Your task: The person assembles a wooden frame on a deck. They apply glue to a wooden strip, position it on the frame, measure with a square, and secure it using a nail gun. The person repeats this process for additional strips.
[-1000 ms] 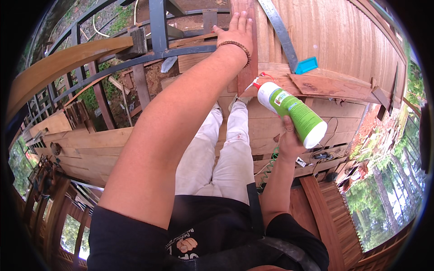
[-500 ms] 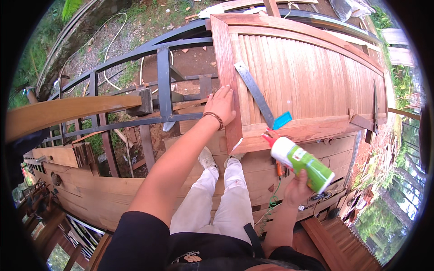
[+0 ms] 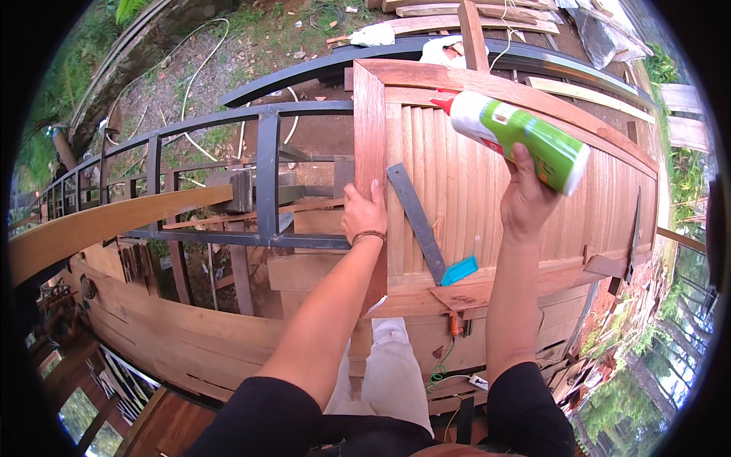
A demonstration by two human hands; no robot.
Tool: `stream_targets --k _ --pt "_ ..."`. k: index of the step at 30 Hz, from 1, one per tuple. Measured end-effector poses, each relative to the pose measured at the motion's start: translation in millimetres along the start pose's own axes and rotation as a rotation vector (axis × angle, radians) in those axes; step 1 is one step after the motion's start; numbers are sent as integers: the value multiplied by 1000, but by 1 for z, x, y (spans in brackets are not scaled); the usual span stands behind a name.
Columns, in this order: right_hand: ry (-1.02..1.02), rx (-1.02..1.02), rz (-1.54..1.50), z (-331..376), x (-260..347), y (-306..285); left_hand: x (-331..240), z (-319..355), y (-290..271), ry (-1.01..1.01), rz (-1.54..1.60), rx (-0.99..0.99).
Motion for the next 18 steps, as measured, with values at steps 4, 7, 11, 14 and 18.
stream_targets --k 4,7,11,14,18 --pt "-105 162 74 -56 -37 64 -3 3 0 27 -71 -119" --pt "-51 243 5 -82 -74 97 -2 1 3 -3 -126 -96" --pt "-29 326 43 -98 -96 130 -9 4 0 15 -100 -147" --pt "23 311 -44 -104 -113 139 -9 3 3 -5 -129 -106" --pt "99 375 25 -104 -133 144 -11 2 2 3 -116 -105"
Point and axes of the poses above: each hand's wrist, its own z-axis away from the middle knuckle, its own y-axis out of the palm, x = y × z, the point moved 4 cm from there along -z, towards the middle knuckle, and after that the axes turned 9 degrees about -x, right-handed, at the moved point
